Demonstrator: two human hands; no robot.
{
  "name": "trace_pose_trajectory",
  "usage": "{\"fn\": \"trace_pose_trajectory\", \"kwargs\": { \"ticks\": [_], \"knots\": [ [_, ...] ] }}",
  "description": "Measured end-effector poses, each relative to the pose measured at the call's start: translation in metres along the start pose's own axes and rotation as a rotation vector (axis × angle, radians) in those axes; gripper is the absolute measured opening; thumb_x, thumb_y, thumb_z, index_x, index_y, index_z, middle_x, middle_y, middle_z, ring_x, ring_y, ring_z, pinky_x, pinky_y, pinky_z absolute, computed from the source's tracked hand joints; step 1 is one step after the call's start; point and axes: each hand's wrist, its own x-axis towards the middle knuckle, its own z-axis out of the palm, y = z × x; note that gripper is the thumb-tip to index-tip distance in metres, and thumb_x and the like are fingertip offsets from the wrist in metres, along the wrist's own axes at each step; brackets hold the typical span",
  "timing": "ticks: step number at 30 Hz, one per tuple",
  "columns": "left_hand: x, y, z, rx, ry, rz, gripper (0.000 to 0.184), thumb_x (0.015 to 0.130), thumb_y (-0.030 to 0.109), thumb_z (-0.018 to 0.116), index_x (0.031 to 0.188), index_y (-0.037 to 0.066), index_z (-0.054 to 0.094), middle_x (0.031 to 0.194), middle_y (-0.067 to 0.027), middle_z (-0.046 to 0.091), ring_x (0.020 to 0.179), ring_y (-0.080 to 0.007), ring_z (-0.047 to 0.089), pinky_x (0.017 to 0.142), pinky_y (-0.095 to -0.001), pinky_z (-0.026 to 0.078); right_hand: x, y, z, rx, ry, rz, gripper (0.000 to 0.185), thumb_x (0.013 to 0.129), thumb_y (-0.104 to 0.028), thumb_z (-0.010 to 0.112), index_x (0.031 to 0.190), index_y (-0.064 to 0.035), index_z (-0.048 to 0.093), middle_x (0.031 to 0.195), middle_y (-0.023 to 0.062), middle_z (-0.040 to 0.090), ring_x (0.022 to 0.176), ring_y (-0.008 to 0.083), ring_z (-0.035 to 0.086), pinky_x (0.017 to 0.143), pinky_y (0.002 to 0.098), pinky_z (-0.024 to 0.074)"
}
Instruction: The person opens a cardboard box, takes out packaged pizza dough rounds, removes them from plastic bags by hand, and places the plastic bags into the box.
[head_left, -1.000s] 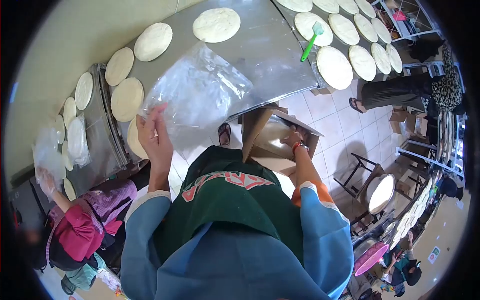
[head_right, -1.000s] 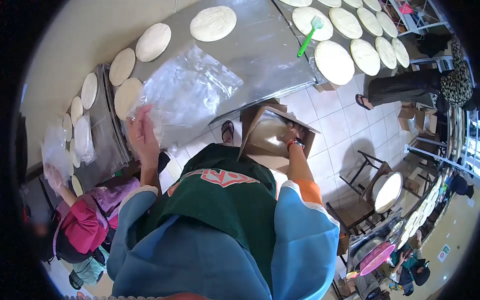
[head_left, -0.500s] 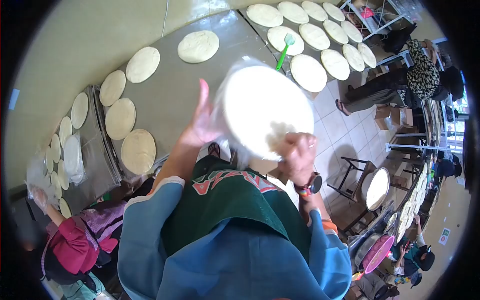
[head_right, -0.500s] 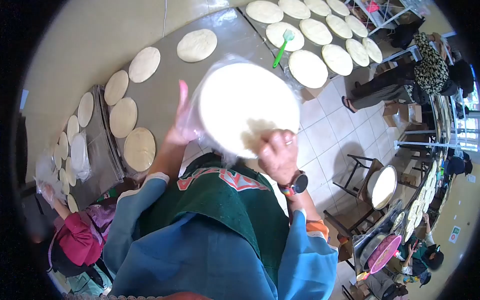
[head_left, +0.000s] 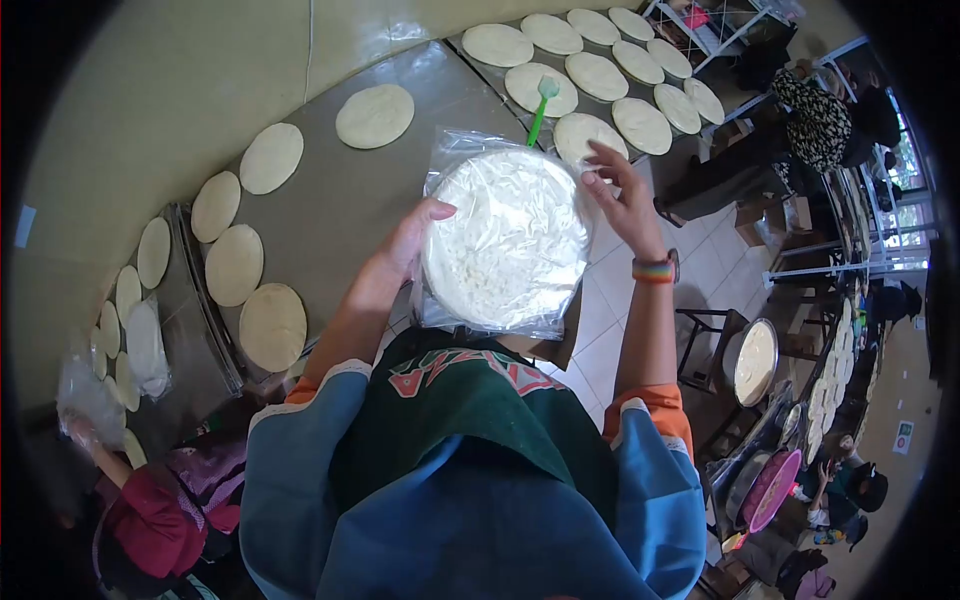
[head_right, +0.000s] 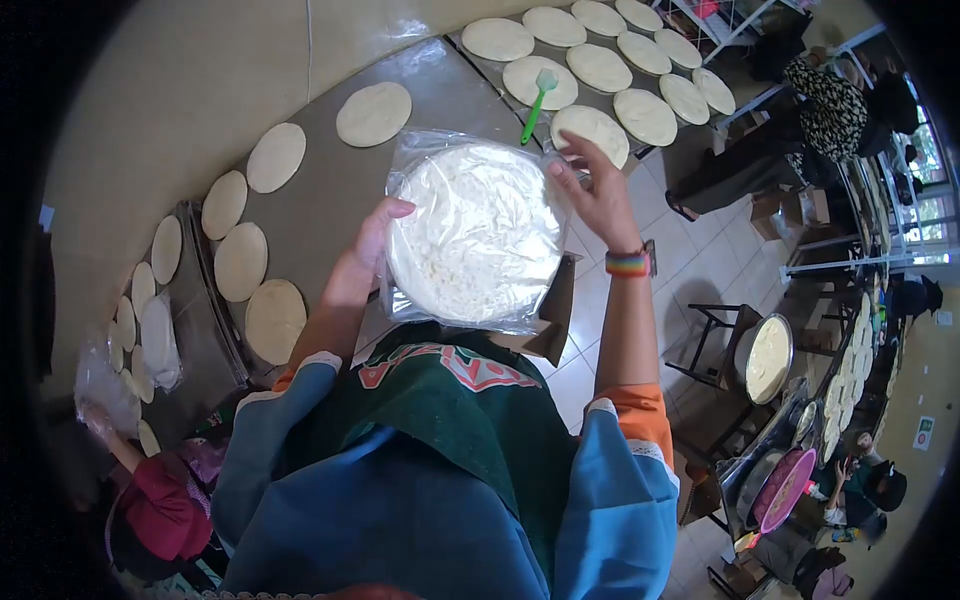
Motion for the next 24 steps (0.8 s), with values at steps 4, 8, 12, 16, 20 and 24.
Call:
{"fn": "trace_pose_trajectory", "kwargs": {
  "ticks": [4, 8, 12, 16, 20, 24],
  "knots": [
    [-0.001, 0.004, -0.002, 0.018, 0.050, -0.023, 0.060, 0.075, 0.029, 0.048, 0.122, -0.005, 0.035, 0.113, -0.0198, 0.049, 0.102, -0.0278, 0.051, 0.090, -0.0363, 0.038, -0.001, 0.026, 0.004, 0.327, -0.201, 0.260, 0.021, 0.080, -0.018, 0.059, 0.090, -0.0004, 0.057, 0.085, 0.0033, 0.058, 0.075, 0.0056, 0.049, 0.061, 0.0184, 0.0405],
    [0.000, 0.001, -0.006, -0.005, 0.141, 0.033, 0.059, 0.075, 0.033, 0.049, 0.120, -0.003, 0.037, 0.112, -0.0192, 0.050, 0.100, -0.0270, 0.052, 0.089, -0.0366, 0.039, -0.007, 0.026, 0.014, 0.460, 0.012, 0.214, 0.018, 0.083, -0.015, 0.055, 0.091, 0.0006, 0.056, 0.087, 0.0060, 0.059, 0.078, 0.0096, 0.051, 0.067, 0.0212, 0.0408],
    [0.001, 0.002, -0.014, -0.247, 0.128, 0.099, 0.054, 0.077, 0.033, 0.048, 0.118, -0.002, 0.040, 0.111, -0.0191, 0.051, 0.097, -0.0263, 0.053, 0.087, -0.0362, 0.041, -0.013, 0.010, 0.003, 0.944, 0.416, 0.091, 0.023, 0.087, -0.015, 0.048, 0.104, -0.0009, 0.050, 0.105, 0.0106, 0.052, 0.090, 0.0173, 0.051, 0.081, 0.0306, 0.0374],
    [0.001, -0.008, -0.001, -0.199, 0.111, 0.234, 0.050, 0.080, 0.032, 0.046, 0.116, -0.003, 0.041, 0.109, -0.0187, 0.051, 0.097, -0.0247, 0.054, 0.086, -0.0351, 0.042, -0.042, -0.003, 0.032, 0.287, 0.478, 0.395, 0.037, 0.082, -0.028, 0.056, 0.108, -0.0047, 0.044, 0.097, 0.0068, 0.046, 0.079, 0.0109, 0.043, 0.064, 0.0229, 0.0357],
    [0.001, -0.016, 0.007, 0.225, 0.090, 0.398, 0.051, 0.088, 0.034, 0.035, 0.124, -0.002, 0.033, 0.119, -0.0146, 0.046, 0.104, -0.0219, 0.050, 0.091, -0.0332, 0.038, -0.059, 0.008, 0.069, 0.237, 0.328, 0.411, 0.021, 0.081, -0.019, 0.057, 0.091, -0.0025, 0.049, 0.073, 0.0012, 0.048, 0.063, 0.0093, 0.042, 0.055, 0.0223, 0.0360],
    [0.000, -0.001, 0.004, 0.054, 0.163, 0.492, 0.052, 0.088, 0.039, 0.036, 0.117, -0.004, 0.041, 0.111, -0.0152, 0.051, 0.101, -0.0206, 0.052, 0.087, -0.0322, 0.041, -0.059, 0.009, 0.044, 0.991, 0.350, 0.704, 0.009, 0.083, -0.012, 0.052, 0.085, -0.0036, 0.050, 0.071, 0.0054, 0.056, 0.055, 0.0117, 0.052, 0.050, 0.0230, 0.0433]
  ]
}}
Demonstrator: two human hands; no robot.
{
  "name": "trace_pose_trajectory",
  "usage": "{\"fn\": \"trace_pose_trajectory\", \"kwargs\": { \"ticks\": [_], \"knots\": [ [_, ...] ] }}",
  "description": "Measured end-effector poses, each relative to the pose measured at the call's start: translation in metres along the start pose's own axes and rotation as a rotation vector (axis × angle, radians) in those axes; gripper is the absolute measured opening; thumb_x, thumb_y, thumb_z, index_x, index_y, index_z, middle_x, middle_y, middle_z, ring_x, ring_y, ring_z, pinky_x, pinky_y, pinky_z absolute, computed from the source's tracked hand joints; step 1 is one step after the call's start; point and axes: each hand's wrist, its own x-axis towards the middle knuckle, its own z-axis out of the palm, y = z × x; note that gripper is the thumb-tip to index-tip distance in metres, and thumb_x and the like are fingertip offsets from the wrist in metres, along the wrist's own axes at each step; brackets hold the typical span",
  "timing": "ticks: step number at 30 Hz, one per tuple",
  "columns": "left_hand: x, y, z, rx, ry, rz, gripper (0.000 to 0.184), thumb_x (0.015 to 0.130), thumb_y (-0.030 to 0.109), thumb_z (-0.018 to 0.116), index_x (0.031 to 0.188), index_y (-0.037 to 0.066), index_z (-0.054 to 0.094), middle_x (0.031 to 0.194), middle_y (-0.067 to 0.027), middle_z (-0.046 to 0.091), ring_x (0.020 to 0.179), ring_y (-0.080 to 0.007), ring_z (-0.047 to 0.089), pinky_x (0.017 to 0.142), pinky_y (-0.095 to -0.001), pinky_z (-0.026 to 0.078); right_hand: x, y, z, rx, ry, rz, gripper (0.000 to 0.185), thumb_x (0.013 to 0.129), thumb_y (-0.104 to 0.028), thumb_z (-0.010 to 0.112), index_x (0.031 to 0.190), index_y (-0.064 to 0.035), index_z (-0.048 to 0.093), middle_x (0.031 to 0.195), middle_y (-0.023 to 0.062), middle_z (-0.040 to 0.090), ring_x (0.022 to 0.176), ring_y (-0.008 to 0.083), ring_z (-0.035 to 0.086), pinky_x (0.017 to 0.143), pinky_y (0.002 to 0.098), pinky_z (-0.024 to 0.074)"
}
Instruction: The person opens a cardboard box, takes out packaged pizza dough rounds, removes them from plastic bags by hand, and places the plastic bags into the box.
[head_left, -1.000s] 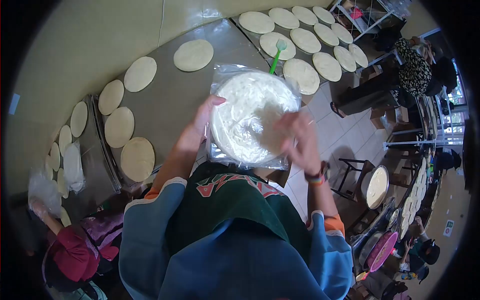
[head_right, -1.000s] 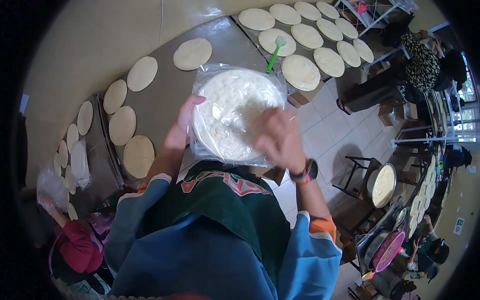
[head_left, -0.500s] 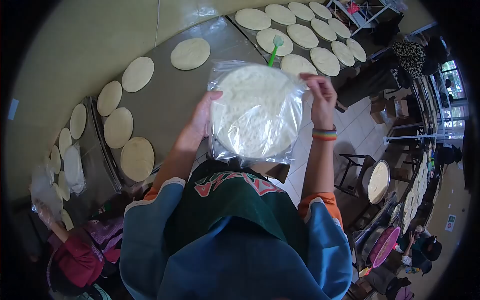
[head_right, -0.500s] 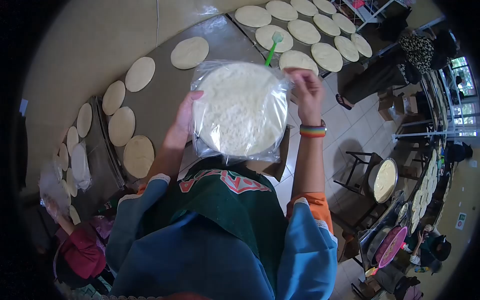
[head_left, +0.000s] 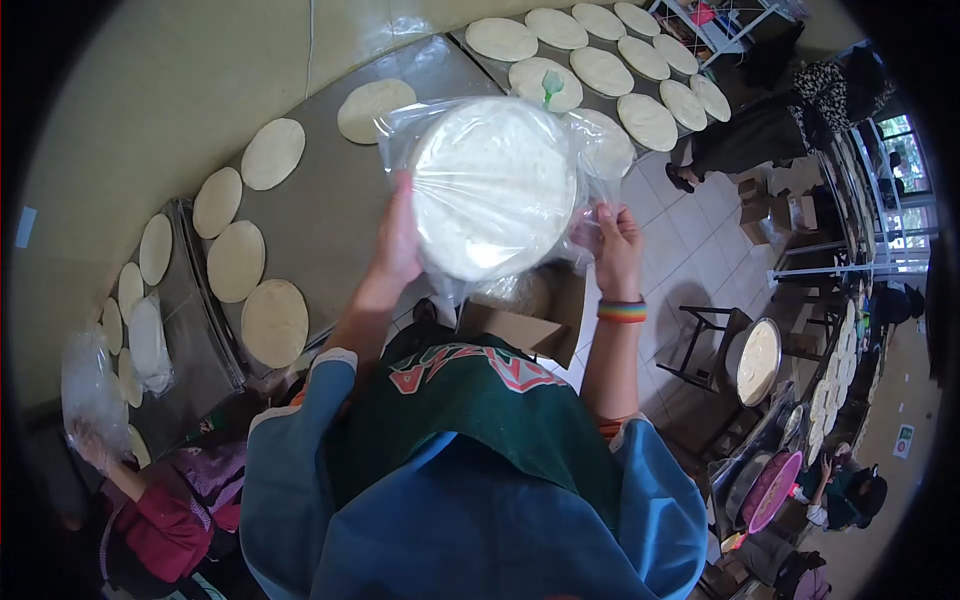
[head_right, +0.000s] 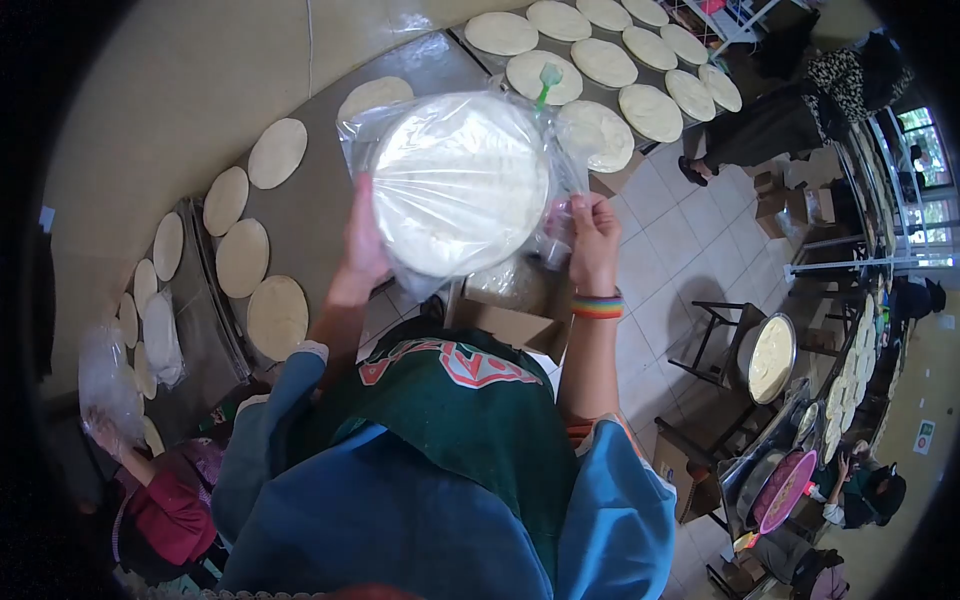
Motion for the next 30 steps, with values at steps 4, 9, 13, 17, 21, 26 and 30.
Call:
{"fn": "trace_pose_trajectory", "kwargs": {
  "ticks": [4, 9, 13, 17, 21, 26, 30],
  "knots": [
    [0.007, 0.013, -0.031, -0.263, -0.062, -0.240, 0.051, 0.088, 0.040, 0.036, 0.117, -0.002, 0.042, 0.113, -0.0150, 0.051, 0.101, -0.0215, 0.052, 0.088, -0.0337, 0.040, 0.002, -0.019, -0.036, -0.262, -0.037, 0.130, 0.011, 0.083, -0.008, 0.048, 0.093, -0.0033, 0.050, 0.085, 0.0082, 0.059, 0.061, 0.0138, 0.054, 0.055, 0.0241, 0.0436],
    [0.008, 0.008, -0.044, -0.134, 0.027, -0.147, 0.047, 0.088, 0.036, 0.036, 0.115, -0.001, 0.045, 0.109, -0.0132, 0.054, 0.095, -0.0207, 0.055, 0.084, -0.0331, 0.044, -0.015, -0.017, -0.024, -0.539, 0.033, -0.501, 0.020, 0.078, 0.008, 0.038, 0.085, 0.0003, 0.055, 0.080, 0.0062, 0.058, 0.067, 0.0114, 0.055, 0.062, 0.0230, 0.0453],
    [0.004, 0.010, -0.040, -0.134, 0.045, -0.150, 0.044, 0.088, 0.034, 0.037, 0.110, -0.002, 0.048, 0.104, -0.0132, 0.056, 0.091, -0.0199, 0.057, 0.081, -0.0322, 0.045, -0.009, 0.000, 0.005, -0.390, -0.203, -0.026, 0.013, 0.084, -0.001, 0.045, 0.091, 0.0010, 0.055, 0.081, 0.0048, 0.059, 0.066, 0.0111, 0.055, 0.062, 0.0218, 0.0452],
    [-0.007, 0.019, -0.054, 0.069, 0.191, -0.095, 0.040, 0.088, 0.032, 0.040, 0.104, -0.003, 0.052, 0.094, -0.0130, 0.060, 0.081, -0.0185, 0.060, 0.075, -0.0300, 0.048, 0.008, 0.045, -0.003, -0.026, -0.538, 0.323, 0.016, 0.083, -0.008, 0.051, 0.097, -0.0023, 0.055, 0.084, 0.0019, 0.059, 0.072, 0.0087, 0.054, 0.067, 0.0198, 0.0429],
    [-0.021, 0.022, -0.071, 0.088, 0.312, -0.116, 0.043, 0.088, 0.034, 0.041, 0.109, -0.003, 0.049, 0.098, -0.0130, 0.059, 0.086, -0.0194, 0.059, 0.078, -0.0314, 0.047, 0.021, 0.073, 0.028, 0.073, -0.686, 0.384, 0.028, 0.078, -0.012, 0.059, 0.104, -0.0027, 0.053, 0.095, 0.0010, 0.058, 0.081, 0.0076, 0.052, 0.075, 0.0220, 0.0408],
    [-0.030, 0.032, -0.102, 0.210, 0.528, -0.031, 0.045, 0.090, 0.035, 0.036, 0.109, -0.003, 0.050, 0.105, -0.0123, 0.056, 0.089, -0.0175, 0.057, 0.079, -0.0307, 0.045, 0.043, 0.096, 0.077, -0.266, -0.729, 0.636, 0.031, 0.075, -0.012, 0.064, 0.103, -0.0020, 0.056, 0.096, 0.0052, 0.061, 0.084, 0.0098, 0.056, 0.075, 0.0235, 0.0441],
    [-0.040, 0.062, -0.142, 0.117, 0.741, 0.186, 0.047, 0.090, 0.037, 0.035, 0.107, -0.003, 0.053, 0.092, -0.0129, 0.059, 0.076, -0.0172, 0.058, 0.070, -0.0287, 0.045, 0.092, 0.123, 0.082, -0.020, -0.634, 0.606, 0.027, 0.077, -0.013, 0.063, 0.100, -0.0015, 0.057, 0.094, 0.0067, 0.061, 0.087, 0.0133, 0.057, 0.078, 0.0261, 0.0451]
  ]
}}
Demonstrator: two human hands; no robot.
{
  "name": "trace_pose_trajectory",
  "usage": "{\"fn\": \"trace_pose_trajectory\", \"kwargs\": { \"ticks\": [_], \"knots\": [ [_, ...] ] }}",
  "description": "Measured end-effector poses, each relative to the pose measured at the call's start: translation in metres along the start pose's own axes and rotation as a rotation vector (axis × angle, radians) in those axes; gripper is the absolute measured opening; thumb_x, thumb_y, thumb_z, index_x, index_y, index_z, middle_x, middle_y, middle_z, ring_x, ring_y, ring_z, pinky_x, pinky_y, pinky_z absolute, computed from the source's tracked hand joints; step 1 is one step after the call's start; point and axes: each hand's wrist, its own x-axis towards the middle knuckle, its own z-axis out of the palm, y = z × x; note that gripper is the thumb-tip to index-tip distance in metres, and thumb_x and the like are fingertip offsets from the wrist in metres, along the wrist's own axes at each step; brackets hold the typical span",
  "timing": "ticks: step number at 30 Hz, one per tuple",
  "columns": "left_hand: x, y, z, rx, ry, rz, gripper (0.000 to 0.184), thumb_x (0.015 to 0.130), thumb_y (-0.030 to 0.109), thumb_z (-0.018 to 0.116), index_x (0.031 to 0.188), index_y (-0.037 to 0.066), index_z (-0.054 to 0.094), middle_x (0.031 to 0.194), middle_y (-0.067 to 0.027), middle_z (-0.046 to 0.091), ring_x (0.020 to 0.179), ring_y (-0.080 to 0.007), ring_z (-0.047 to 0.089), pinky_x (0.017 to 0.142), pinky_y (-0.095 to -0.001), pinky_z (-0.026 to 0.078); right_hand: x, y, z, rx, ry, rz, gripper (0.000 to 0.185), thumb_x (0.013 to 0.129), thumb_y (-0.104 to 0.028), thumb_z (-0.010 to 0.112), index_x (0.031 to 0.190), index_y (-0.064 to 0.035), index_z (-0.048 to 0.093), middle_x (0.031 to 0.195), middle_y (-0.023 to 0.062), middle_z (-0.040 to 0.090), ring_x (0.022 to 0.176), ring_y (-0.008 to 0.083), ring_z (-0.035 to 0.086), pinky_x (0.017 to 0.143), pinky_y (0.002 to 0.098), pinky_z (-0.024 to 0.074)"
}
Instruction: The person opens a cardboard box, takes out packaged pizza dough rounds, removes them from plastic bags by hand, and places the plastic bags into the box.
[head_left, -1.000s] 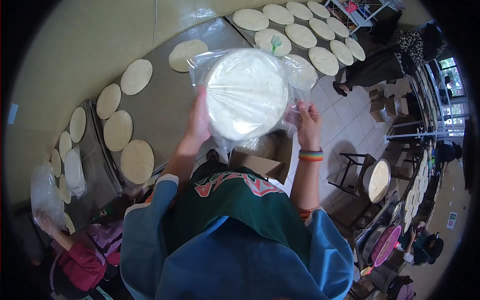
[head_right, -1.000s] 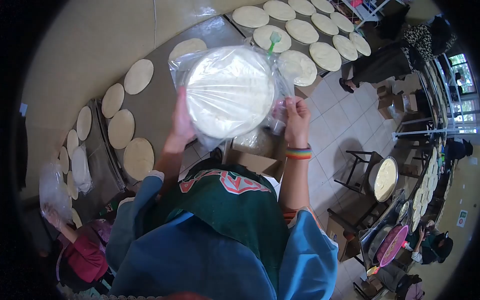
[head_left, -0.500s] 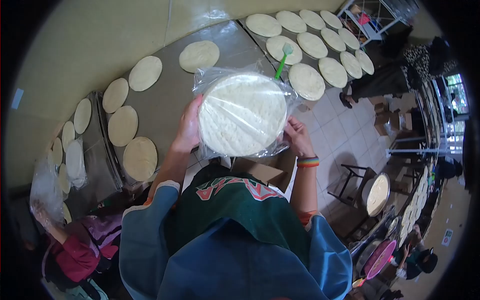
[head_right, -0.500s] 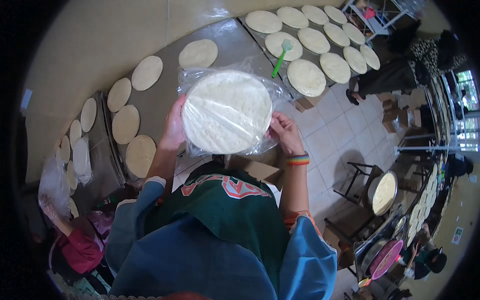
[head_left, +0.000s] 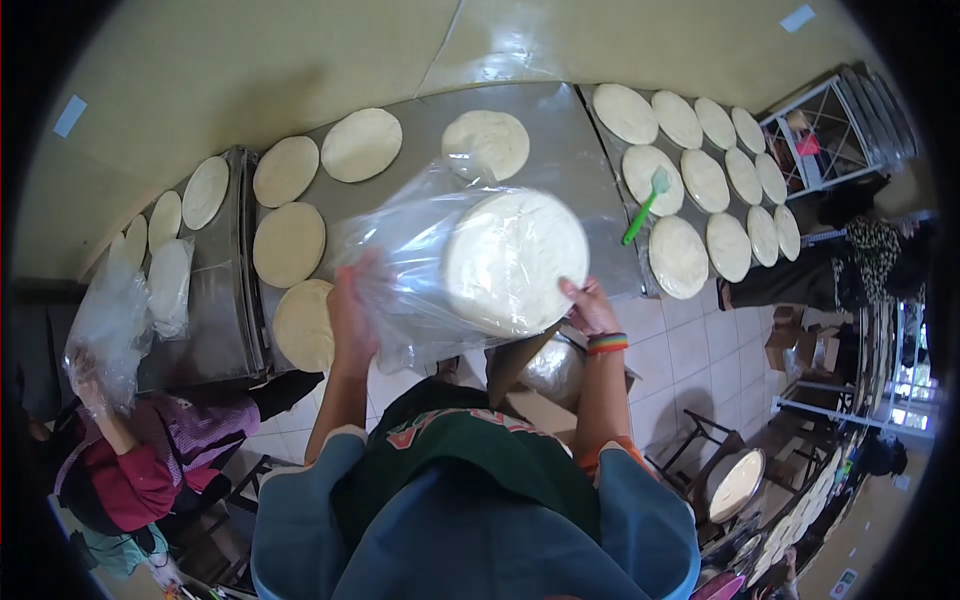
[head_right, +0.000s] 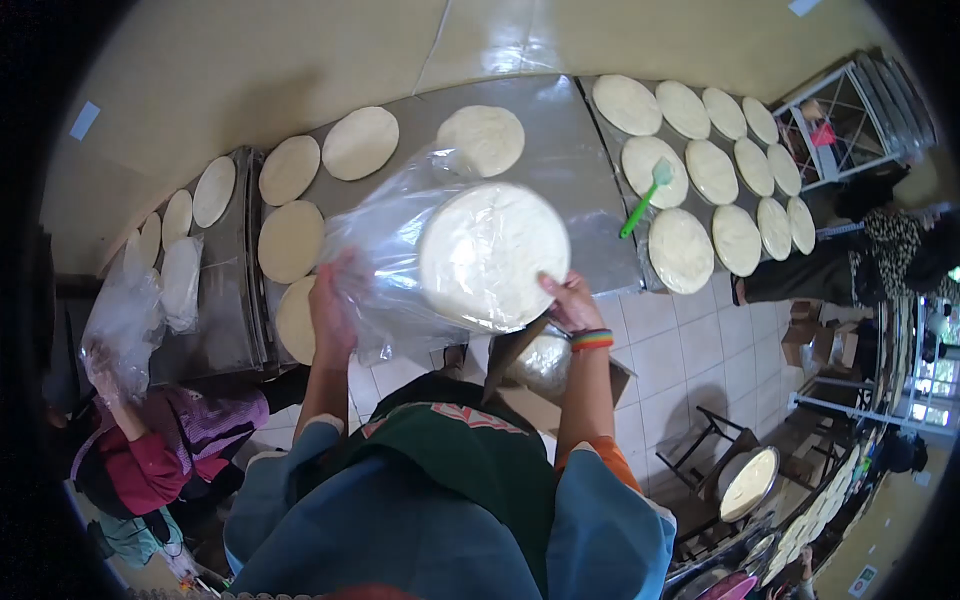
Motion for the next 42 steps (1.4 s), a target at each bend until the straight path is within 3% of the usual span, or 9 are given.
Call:
{"fn": "trace_pose_trajectory", "kwargs": {
  "ticks": [7, 12, 14, 16, 19, 27, 31, 35, 42],
  "knots": [
    [0.018, 0.010, -0.072, 0.189, 0.078, 0.028, 0.051, 0.091, 0.038, 0.029, 0.107, -0.005, 0.051, 0.103, -0.0155, 0.056, 0.073, -0.0210, 0.058, 0.071, -0.0327, 0.046, 0.137, -0.091, -0.025, -0.620, 0.439, -0.568, 0.031, 0.076, -0.011, 0.062, 0.104, -0.0009, 0.055, 0.095, 0.0098, 0.061, 0.085, 0.0209, 0.058, 0.076, 0.0303, 0.0453],
    [0.019, 0.012, -0.072, 0.254, 0.115, -0.053, 0.051, 0.091, 0.037, 0.029, 0.104, -0.008, 0.051, 0.103, -0.0167, 0.056, 0.074, -0.0225, 0.059, 0.072, -0.0355, 0.047, 0.207, -0.052, -0.025, -1.676, 0.705, -1.056, 0.048, 0.069, -0.015, 0.066, 0.111, -0.0010, 0.048, 0.088, 0.0173, 0.059, 0.080, 0.0355, 0.056, 0.076, 0.0351, 0.0449],
    [0.023, 0.013, -0.071, 0.248, 0.165, -0.065, 0.051, 0.091, 0.035, 0.030, 0.102, -0.009, 0.052, 0.102, -0.0170, 0.056, 0.073, -0.0240, 0.059, 0.072, -0.0372, 0.048, 0.227, -0.009, -0.018, -1.682, 0.679, -1.123, 0.050, 0.074, -0.018, 0.063, 0.116, 0.0008, 0.043, 0.092, 0.0173, 0.057, 0.082, 0.0244, 0.056, 0.073, 0.0303, 0.0445],
    [0.028, 0.014, -0.076, 0.237, 0.145, -0.065, 0.050, 0.091, 0.035, 0.030, 0.101, -0.009, 0.052, 0.103, -0.0174, 0.056, 0.073, -0.0247, 0.060, 0.073, -0.0377, 0.048, 0.277, 0.049, -0.027, -0.710, 0.672, -0.263, 0.042, 0.078, -0.021, 0.057, 0.114, -0.0012, 0.045, 0.094, 0.0136, 0.054, 0.079, 0.0230, 0.055, 0.069, 0.0321, 0.0449],
    [0.033, 0.017, -0.081, 0.236, 0.104, -0.084, 0.052, 0.090, 0.038, 0.032, 0.102, -0.009, 0.051, 0.096, -0.0172, 0.057, 0.071, -0.0246, 0.060, 0.073, -0.0384, 0.048, 0.318, 0.038, -0.003, 0.074, 0.452, 0.001, 0.035, 0.081, -0.022, 0.052, 0.110, -0.0033, 0.047, 0.087, 0.0082, 0.054, 0.072, 0.0185, 0.053, 0.063, 0.0287, 0.0432],
    [0.044, 0.022, -0.092, 0.239, 0.080, -0.099, 0.054, 0.088, 0.041, 0.037, 0.103, -0.009, 0.051, 0.084, -0.0170, 0.059, 0.070, -0.0249, 0.060, 0.072, -0.0401, 0.049, 0.330, -0.002, 0.003, 0.178, 0.713, -0.219, 0.028, 0.075, -0.012, 0.052, 0.102, -0.0081, 0.048, 0.072, 0.0026, 0.051, 0.059, 0.0139, 0.049, 0.046, 0.0263, 0.0384],
    [0.037, 0.024, -0.114, 0.202, -0.008, -0.049, 0.042, 0.084, 0.031, 0.050, 0.104, -0.005, 0.052, 0.094, -0.0147, 0.058, 0.080, -0.0219, 0.058, 0.075, -0.0337, 0.046, 0.306, -0.033, -0.048, 0.090, 1.482, -0.262, 0.026, 0.070, -0.014, 0.050, 0.095, -0.0061, 0.048, 0.087, 0.0102, 0.054, 0.067, 0.0199, 0.053, 0.047, 0.0316, 0.0390],
    [0.039, 0.041, -0.068, 0.225, 0.172, 0.129, 0.026, 0.079, 0.022, 0.058, 0.093, 0.000, 0.055, 0.096, -0.0067, 0.055, 0.087, -0.0143, 0.052, 0.079, -0.0258, 0.039, 0.318, -0.041, -0.065, -0.023, 0.797, -0.113, 0.025, 0.077, -0.017, 0.050, 0.098, -0.0043, 0.049, 0.094, 0.0134, 0.054, 0.079, 0.0254, 0.055, 0.059, 0.0378, 0.0449],
    [0.039, 0.040, -0.093, 0.347, 0.047, 0.339, 0.017, 0.081, 0.001, 0.045, 0.066, 0.007, 0.041, 0.073, -0.0025, 0.048, 0.066, -0.0101, 0.043, 0.070, -0.0235, 0.037, 0.082, -0.051, 0.024, -0.285, 0.508, -0.146, 0.020, 0.082, -0.016, 0.042, 0.090, -0.0014, 0.053, 0.077, 0.0091, 0.058, 0.064, 0.0177, 0.057, 0.052, 0.0259, 0.0434]
  ]
}}
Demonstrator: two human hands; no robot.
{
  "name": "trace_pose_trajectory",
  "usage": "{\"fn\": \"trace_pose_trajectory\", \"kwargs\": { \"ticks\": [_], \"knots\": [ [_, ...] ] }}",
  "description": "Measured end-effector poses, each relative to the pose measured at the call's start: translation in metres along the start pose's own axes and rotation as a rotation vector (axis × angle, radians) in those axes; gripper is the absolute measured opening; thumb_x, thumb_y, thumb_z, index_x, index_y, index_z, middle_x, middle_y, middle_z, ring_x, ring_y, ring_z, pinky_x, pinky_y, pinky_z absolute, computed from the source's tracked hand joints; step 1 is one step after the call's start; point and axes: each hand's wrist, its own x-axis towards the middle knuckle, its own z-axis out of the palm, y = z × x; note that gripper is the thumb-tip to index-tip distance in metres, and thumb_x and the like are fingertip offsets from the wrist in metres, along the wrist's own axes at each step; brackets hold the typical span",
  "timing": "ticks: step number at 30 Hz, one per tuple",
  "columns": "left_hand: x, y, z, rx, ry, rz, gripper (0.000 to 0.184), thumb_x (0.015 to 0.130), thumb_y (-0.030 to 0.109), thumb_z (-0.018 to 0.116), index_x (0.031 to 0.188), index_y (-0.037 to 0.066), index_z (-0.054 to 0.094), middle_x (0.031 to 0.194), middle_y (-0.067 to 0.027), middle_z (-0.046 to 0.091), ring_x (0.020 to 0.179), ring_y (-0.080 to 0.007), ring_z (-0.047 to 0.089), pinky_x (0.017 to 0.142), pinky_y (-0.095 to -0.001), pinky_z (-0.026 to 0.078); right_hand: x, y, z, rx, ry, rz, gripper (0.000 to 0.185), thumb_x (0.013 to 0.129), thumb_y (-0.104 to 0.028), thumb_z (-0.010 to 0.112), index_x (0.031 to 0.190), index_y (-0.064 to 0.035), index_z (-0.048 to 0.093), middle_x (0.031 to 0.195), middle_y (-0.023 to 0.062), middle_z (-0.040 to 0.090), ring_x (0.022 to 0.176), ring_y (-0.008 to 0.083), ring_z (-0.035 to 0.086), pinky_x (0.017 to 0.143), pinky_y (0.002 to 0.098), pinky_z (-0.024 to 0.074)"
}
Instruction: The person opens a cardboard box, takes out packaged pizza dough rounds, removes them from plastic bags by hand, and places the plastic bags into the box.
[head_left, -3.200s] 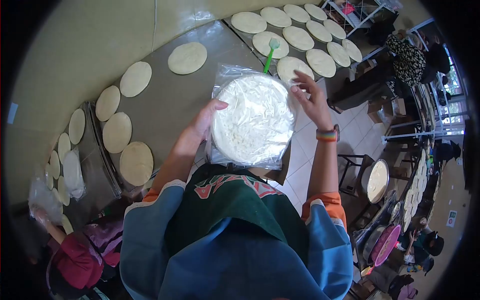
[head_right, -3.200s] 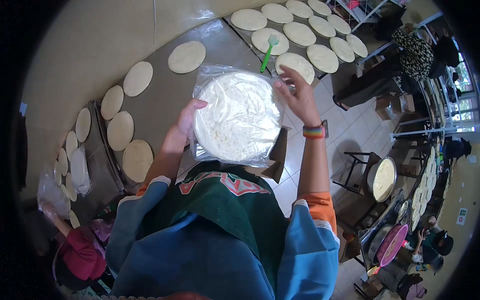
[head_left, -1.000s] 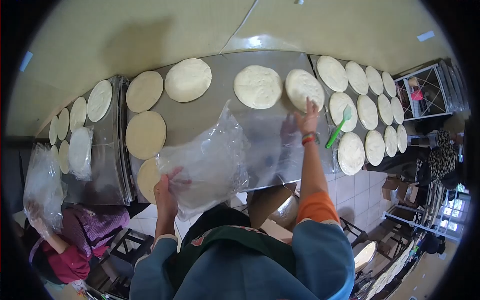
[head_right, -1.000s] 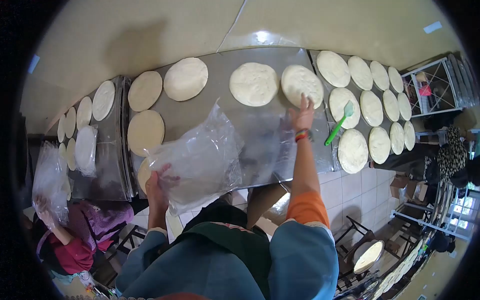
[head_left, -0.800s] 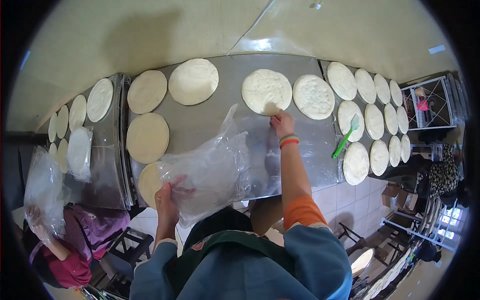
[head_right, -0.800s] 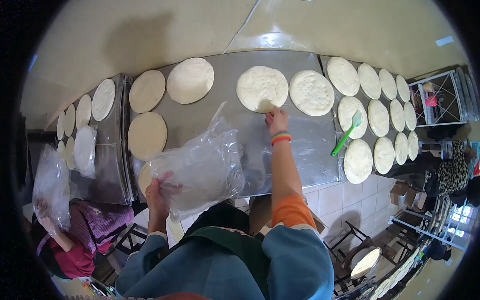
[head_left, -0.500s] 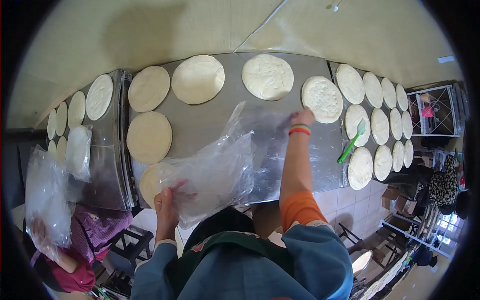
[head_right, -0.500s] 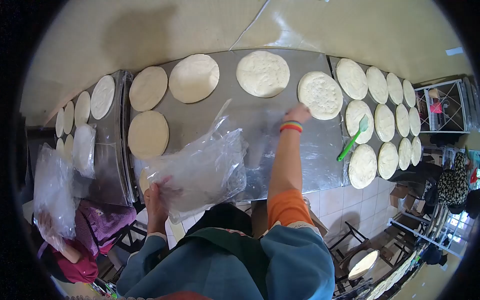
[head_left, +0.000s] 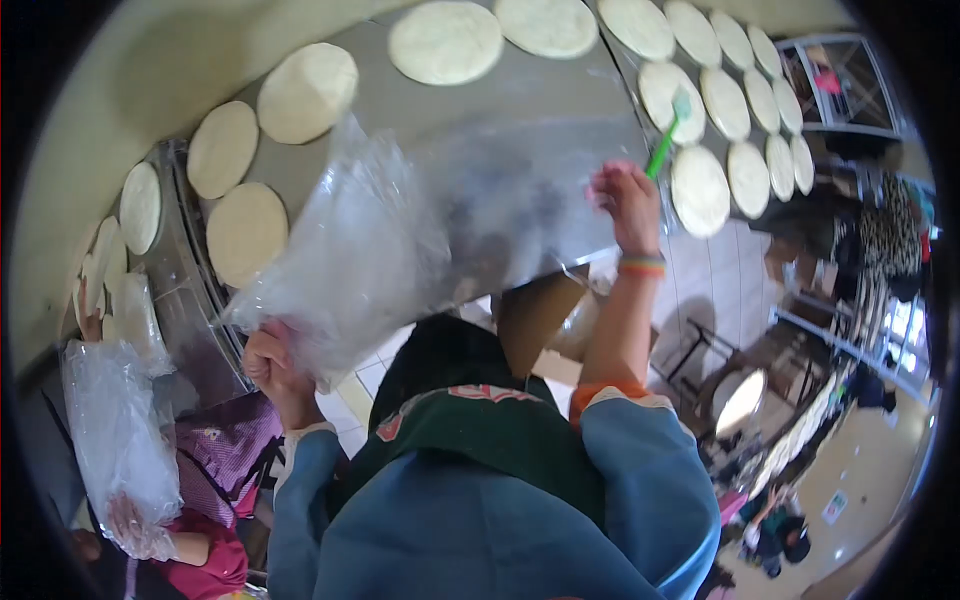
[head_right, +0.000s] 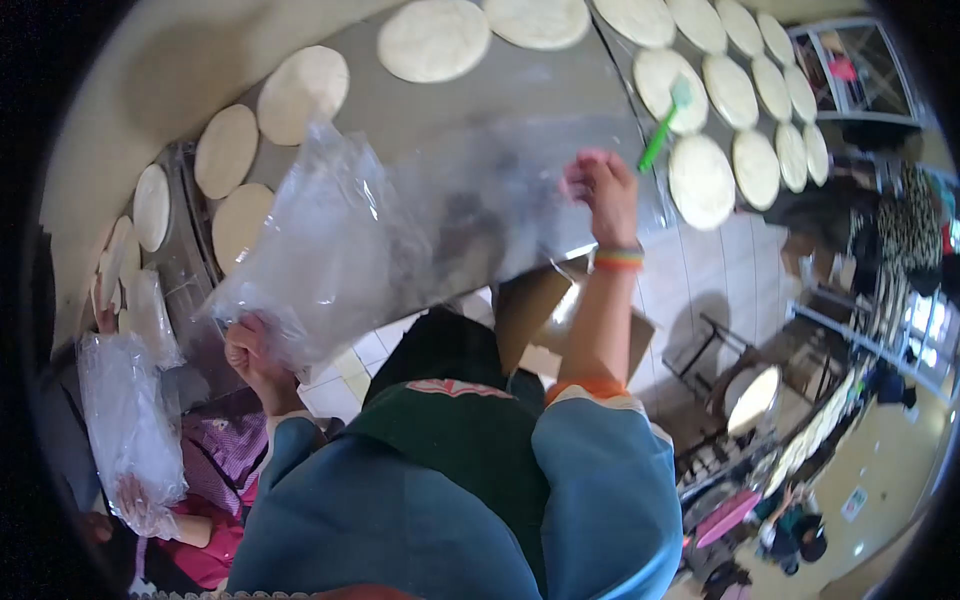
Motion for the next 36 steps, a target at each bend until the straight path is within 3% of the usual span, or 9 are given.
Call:
{"fn": "trace_pose_trajectory", "kwargs": {
  "ticks": [2, 5, 7, 11, 20, 25, 30, 33, 36],
  "knots": [
    [0.003, 0.000, 0.001, 0.148, -0.284, 0.263, 0.016, 0.083, -0.001, 0.040, 0.068, 0.005, 0.043, 0.069, -0.0059, 0.050, 0.062, -0.0100, 0.045, 0.070, -0.0208, 0.037, -0.070, 0.004, -0.059, -0.357, -0.181, 0.155, 0.021, 0.079, -0.013, 0.040, 0.076, 0.0003, 0.057, 0.065, 0.0090, 0.059, 0.051, 0.0139, 0.056, 0.045, 0.0234, 0.0436],
    [-0.012, 0.039, 0.062, 0.107, -0.128, 0.060, 0.016, 0.084, 0.004, 0.039, 0.085, 0.001, 0.055, 0.080, -0.0111, 0.058, 0.070, -0.0147, 0.054, 0.072, -0.0229, 0.041, -0.144, 0.053, -0.117, -0.707, -0.444, 0.725, 0.020, 0.078, -0.011, 0.045, 0.074, 0.0010, 0.060, 0.061, 0.0082, 0.060, 0.054, 0.0144, 0.059, 0.045, 0.0248, 0.0469],
    [-0.025, 0.051, 0.081, 0.111, -0.053, -0.061, 0.021, 0.085, 0.005, 0.039, 0.093, 0.000, 0.058, 0.087, -0.0132, 0.059, 0.076, -0.0171, 0.057, 0.074, -0.0245, 0.042, -0.167, 0.106, -0.126, -0.971, -0.571, 0.622, 0.022, 0.080, -0.015, 0.047, 0.087, 0.0000, 0.060, 0.080, 0.0104, 0.063, 0.071, 0.0197, 0.062, 0.055, 0.0309, 0.0503],
    [-0.057, 0.059, 0.101, 0.139, -0.279, 0.045, 0.024, 0.084, 0.001, 0.041, 0.102, 0.000, 0.057, 0.101, -0.0124, 0.057, 0.087, -0.0199, 0.057, 0.078, -0.0274, 0.043, -0.107, 0.334, -0.194, -1.560, -0.013, -0.208, 0.034, 0.080, -0.025, 0.044, 0.108, -0.0073, 0.053, 0.103, 0.0168, 0.057, 0.098, 0.0249, 0.054, 0.085, 0.0394, 0.0414],
    [-0.112, 0.081, 0.118, 0.531, -0.529, 0.399, 0.026, 0.079, -0.006, 0.041, 0.089, 0.003, 0.063, 0.094, -0.0119, 0.060, 0.091, -0.0198, 0.055, 0.083, -0.0292, 0.038, -0.089, 0.259, -0.178, -1.427, -0.218, 0.389, 0.074, 0.058, -0.049, 0.067, 0.114, -0.0045, 0.048, 0.114, 0.0181, 0.049, 0.108, 0.0312, 0.046, 0.087, 0.0398, 0.0398],
    [-0.137, 0.081, 0.142, 0.504, -0.636, 0.429, 0.023, 0.079, -0.002, 0.043, 0.092, 0.001, 0.061, 0.094, -0.0127, 0.061, 0.088, -0.0216, 0.056, 0.081, -0.0301, 0.039, -0.165, 0.141, -0.164, -1.223, -0.145, -0.143, 0.049, 0.051, -0.024, 0.072, 0.091, -0.0050, 0.053, 0.096, 0.0149, 0.053, 0.088, 0.0318, 0.052, 0.074, 0.0403, 0.0427],
    [-0.144, 0.049, 0.181, 0.419, -0.926, 0.218, 0.042, 0.090, 0.033, 0.033, 0.101, 0.000, 0.057, 0.099, -0.0135, 0.059, 0.089, -0.0211, 0.055, 0.080, -0.0313, 0.039, -0.255, 0.002, -0.158, -0.861, -0.048, -0.549, 0.032, 0.052, -0.002, 0.063, 0.079, -0.0050, 0.047, 0.085, 0.0117, 0.049, 0.082, 0.0314, 0.049, 0.069, 0.0387, 0.0392],
    [-0.142, 0.023, 0.211, -0.153, -1.170, -0.666, 0.084, 0.079, 0.067, 0.010, 0.117, 0.002, 0.047, 0.113, -0.0115, 0.052, 0.105, -0.0198, 0.049, 0.086, -0.0346, 0.040, -0.292, -0.026, -0.142, -0.963, 0.015, -1.009, 0.034, 0.048, 0.002, 0.057, 0.077, -0.0099, 0.046, 0.082, 0.0083, 0.045, 0.078, 0.0272, 0.046, 0.070, 0.0360, 0.0366],
    [-0.136, 0.024, 0.233, -0.570, -1.060, -1.174, 0.073, 0.082, 0.059, 0.034, 0.122, -0.002, 0.037, 0.114, -0.0152, 0.051, 0.105, -0.0238, 0.050, 0.091, -0.0378, 0.039, -0.309, -0.022, -0.129, -1.156, -0.037, -1.224, 0.031, 0.051, -0.002, 0.057, 0.078, -0.0114, 0.047, 0.086, 0.0067, 0.044, 0.079, 0.0245, 0.045, 0.071, 0.0370, 0.0351]
  ]
}}
